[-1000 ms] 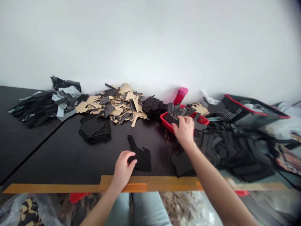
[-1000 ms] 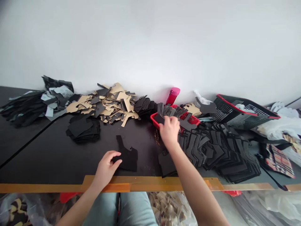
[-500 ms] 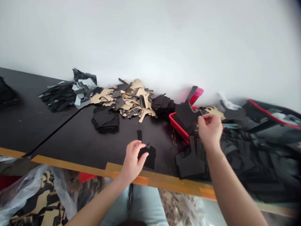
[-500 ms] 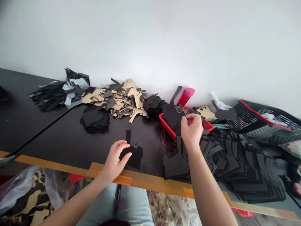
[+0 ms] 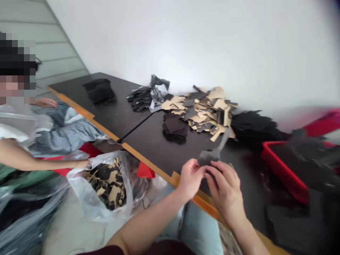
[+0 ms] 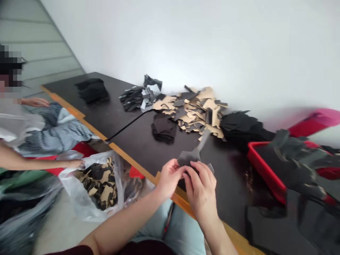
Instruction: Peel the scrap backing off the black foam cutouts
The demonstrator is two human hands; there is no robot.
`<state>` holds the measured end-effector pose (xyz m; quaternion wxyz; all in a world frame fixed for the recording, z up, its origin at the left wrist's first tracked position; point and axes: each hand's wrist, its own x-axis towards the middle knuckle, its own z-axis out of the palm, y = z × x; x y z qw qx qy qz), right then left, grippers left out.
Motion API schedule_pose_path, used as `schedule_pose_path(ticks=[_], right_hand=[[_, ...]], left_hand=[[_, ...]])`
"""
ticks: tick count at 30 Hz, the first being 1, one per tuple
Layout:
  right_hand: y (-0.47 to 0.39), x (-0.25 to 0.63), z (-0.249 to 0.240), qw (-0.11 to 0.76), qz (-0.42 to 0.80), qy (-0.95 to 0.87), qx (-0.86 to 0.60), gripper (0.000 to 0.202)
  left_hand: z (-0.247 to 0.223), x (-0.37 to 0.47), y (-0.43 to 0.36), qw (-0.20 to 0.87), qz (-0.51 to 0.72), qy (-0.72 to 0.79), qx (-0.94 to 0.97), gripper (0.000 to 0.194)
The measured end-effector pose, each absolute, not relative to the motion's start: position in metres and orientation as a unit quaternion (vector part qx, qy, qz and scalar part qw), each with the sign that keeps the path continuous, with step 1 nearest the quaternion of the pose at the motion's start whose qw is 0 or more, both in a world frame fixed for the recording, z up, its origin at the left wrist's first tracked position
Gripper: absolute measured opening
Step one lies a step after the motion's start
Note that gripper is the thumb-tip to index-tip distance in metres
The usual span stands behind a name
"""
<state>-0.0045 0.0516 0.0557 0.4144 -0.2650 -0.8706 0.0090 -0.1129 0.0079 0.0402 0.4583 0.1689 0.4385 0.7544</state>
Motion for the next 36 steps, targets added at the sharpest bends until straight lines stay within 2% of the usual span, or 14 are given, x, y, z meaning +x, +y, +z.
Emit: schedule_pose_path(ticks=[2, 8, 20, 23, 28, 32, 36], right_hand=[[0.044, -0.017, 0.053, 0.422, 0.028, -0.878, -0.226, 0.020], [0.037, -0.033, 0.054, 0.438, 0.022, -0.865, -0.244, 0.018], [0.032, -0.027, 0.057, 0.432, 0.026, -0.866, -0.251, 0.017], [0.032, -0.023, 0.059, 0.442, 0.067, -0.855, -0.264, 0.016], [0.033, -0.015, 0.067, 0.450, 0.171, -0.825, -0.297, 0.010], [0.032, -0.006, 0.076, 0.450, 0.233, -0.801, -0.320, 0.006], [0.035, 0.007, 0.078, 0.446, 0.335, -0.731, -0.392, 0.005]], left_hand=[[0.043, -0.119, 0.001, 0.469, 0.766, 0.413, 0.154, 0.039], [0.046, -0.125, -0.007, 0.460, 0.790, 0.387, 0.121, 0.043], [0.034, -0.120, -0.006, 0.469, 0.777, 0.390, 0.153, 0.032], [0.032, -0.120, -0.005, 0.455, 0.765, 0.407, 0.205, 0.025], [0.036, -0.121, -0.007, 0.374, 0.730, 0.458, 0.341, 0.010], [0.045, -0.115, -0.007, 0.327, 0.705, 0.472, 0.416, 0.011], [0.044, -0.106, -0.003, 0.361, 0.693, 0.469, 0.412, 0.008]])
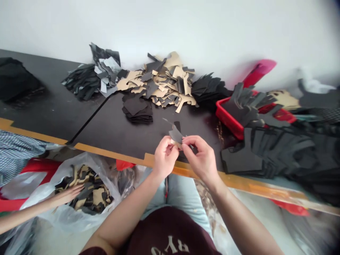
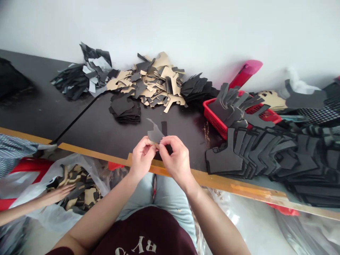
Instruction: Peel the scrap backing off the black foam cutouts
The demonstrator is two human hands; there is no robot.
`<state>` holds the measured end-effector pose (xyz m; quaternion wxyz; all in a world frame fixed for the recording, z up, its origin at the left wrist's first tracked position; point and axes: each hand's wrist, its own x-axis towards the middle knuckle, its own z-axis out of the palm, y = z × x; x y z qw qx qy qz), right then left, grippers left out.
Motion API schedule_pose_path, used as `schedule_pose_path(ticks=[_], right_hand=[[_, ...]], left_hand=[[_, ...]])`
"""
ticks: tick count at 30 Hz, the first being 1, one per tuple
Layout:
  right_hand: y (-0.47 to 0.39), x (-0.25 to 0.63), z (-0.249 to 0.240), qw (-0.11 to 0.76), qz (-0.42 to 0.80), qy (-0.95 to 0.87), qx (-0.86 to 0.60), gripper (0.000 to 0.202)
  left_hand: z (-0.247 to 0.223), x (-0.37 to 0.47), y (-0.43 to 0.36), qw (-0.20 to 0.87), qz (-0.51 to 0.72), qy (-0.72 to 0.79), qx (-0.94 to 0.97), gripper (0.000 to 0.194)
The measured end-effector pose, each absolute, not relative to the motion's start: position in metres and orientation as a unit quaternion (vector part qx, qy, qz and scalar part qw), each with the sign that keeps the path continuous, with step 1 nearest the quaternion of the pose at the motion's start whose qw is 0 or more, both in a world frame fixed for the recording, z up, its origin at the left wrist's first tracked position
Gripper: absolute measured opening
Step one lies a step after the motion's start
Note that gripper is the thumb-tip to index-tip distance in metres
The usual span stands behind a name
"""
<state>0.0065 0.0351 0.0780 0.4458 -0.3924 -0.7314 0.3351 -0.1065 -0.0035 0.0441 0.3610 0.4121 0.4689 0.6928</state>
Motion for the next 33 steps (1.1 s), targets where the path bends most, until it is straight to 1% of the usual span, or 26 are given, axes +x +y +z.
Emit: schedule_pose_path(ticks=[4, 6, 10, 13, 16, 18, 20, 22, 25, 29, 33], right_hand=[[0.044, 0.020, 0.076, 0.449, 0.503, -0.582, -0.455, 0.015], [0.044, 0.023, 0.076, 0.455, 0.519, -0.558, -0.461, 0.017], [0.037, 0.021, 0.078, 0.444, 0.451, -0.614, -0.472, 0.014], [0.032, 0.022, 0.078, 0.432, 0.379, -0.680, -0.456, 0.010], [0.029, 0.025, 0.075, 0.424, 0.296, -0.734, -0.441, 0.008], [0.027, 0.026, 0.072, 0.424, 0.288, -0.741, -0.434, 0.008], [0.026, 0.025, 0.070, 0.423, 0.306, -0.734, -0.434, 0.008], [0.026, 0.026, 0.070, 0.420, 0.317, -0.727, -0.442, 0.009], [0.034, 0.035, 0.074, 0.424, 0.351, -0.686, -0.477, 0.012], [0.052, 0.058, 0.083, 0.449, 0.446, -0.604, -0.484, 0.021], [0.062, 0.076, 0.091, 0.481, 0.466, -0.559, -0.489, 0.024]], left_hand=[[0.037, -0.104, 0.001, 0.419, 0.682, 0.492, 0.342, 0.005], [0.037, -0.103, 0.002, 0.450, 0.690, 0.474, 0.309, 0.010], [0.044, -0.096, 0.002, 0.511, 0.688, 0.425, 0.293, 0.020], [0.047, -0.091, 0.001, 0.494, 0.673, 0.453, 0.312, 0.022], [0.047, -0.087, 0.000, 0.499, 0.676, 0.429, 0.332, 0.025], [0.046, -0.085, -0.001, 0.502, 0.688, 0.409, 0.329, 0.031], [0.044, -0.082, -0.002, 0.487, 0.694, 0.426, 0.315, 0.029], [0.043, -0.081, -0.002, 0.466, 0.691, 0.455, 0.313, 0.023], [0.042, -0.085, -0.003, 0.432, 0.658, 0.502, 0.358, 0.017], [0.045, -0.095, -0.007, 0.355, 0.626, 0.547, 0.428, 0.014], [0.043, -0.104, -0.011, 0.297, 0.608, 0.566, 0.471, 0.011]])
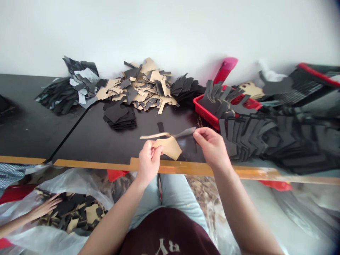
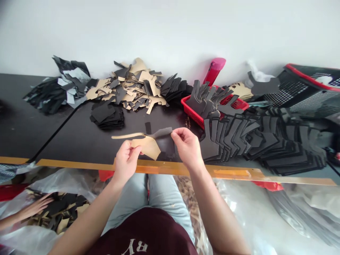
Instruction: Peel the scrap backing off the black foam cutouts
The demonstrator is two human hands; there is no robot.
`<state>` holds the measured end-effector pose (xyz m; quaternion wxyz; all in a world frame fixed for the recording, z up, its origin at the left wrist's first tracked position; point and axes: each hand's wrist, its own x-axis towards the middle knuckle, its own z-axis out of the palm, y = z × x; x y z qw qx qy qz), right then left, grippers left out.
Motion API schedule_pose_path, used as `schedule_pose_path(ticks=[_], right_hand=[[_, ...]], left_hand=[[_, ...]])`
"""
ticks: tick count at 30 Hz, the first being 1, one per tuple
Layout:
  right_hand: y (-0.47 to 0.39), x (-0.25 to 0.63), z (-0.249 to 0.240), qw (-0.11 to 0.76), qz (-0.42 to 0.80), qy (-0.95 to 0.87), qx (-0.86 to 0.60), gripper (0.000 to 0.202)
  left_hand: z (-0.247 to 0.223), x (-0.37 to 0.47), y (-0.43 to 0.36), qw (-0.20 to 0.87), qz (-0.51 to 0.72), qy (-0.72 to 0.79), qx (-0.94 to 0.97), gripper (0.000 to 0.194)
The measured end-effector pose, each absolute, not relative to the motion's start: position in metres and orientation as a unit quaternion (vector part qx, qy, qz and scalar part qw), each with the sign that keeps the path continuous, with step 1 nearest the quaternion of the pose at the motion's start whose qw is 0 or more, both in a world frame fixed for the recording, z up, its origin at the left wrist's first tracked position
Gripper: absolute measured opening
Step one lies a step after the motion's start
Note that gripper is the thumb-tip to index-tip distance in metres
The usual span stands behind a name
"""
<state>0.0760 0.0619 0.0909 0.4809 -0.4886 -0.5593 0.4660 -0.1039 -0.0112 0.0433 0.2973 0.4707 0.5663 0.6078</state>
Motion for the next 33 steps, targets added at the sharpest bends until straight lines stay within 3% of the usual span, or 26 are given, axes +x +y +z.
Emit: schedule_pose_path(ticks=[12, 19, 22, 26, 30, 33], right_hand=[[0.062, 0.146, 0.104, 0.559, 0.421, -0.510, -0.500, 0.023], [0.004, 0.260, 0.123, 0.730, 0.267, -0.427, -0.462, 0.010], [-0.042, 0.312, 0.117, 0.761, 0.222, -0.408, -0.452, 0.010], [-0.110, 0.354, 0.099, 0.787, 0.172, -0.360, -0.471, 0.009], [-0.166, 0.380, 0.082, 0.800, 0.128, -0.302, -0.502, 0.010], [-0.199, 0.401, 0.066, 0.799, 0.096, -0.272, -0.527, 0.008]], left_hand=[[0.037, -0.166, -0.017, 0.099, 0.623, 0.623, 0.463, 0.013], [0.051, -0.118, -0.028, -0.041, 0.567, 0.545, 0.617, 0.019], [0.043, -0.045, -0.040, 0.025, 0.500, 0.408, 0.764, 0.016], [-0.002, 0.077, -0.081, 0.268, 0.364, 0.174, 0.875, 0.010], [-0.055, 0.167, -0.146, 0.248, 0.141, -0.048, 0.957, 0.012], [-0.072, 0.190, -0.181, 0.259, 0.089, -0.135, 0.952, 0.011]])
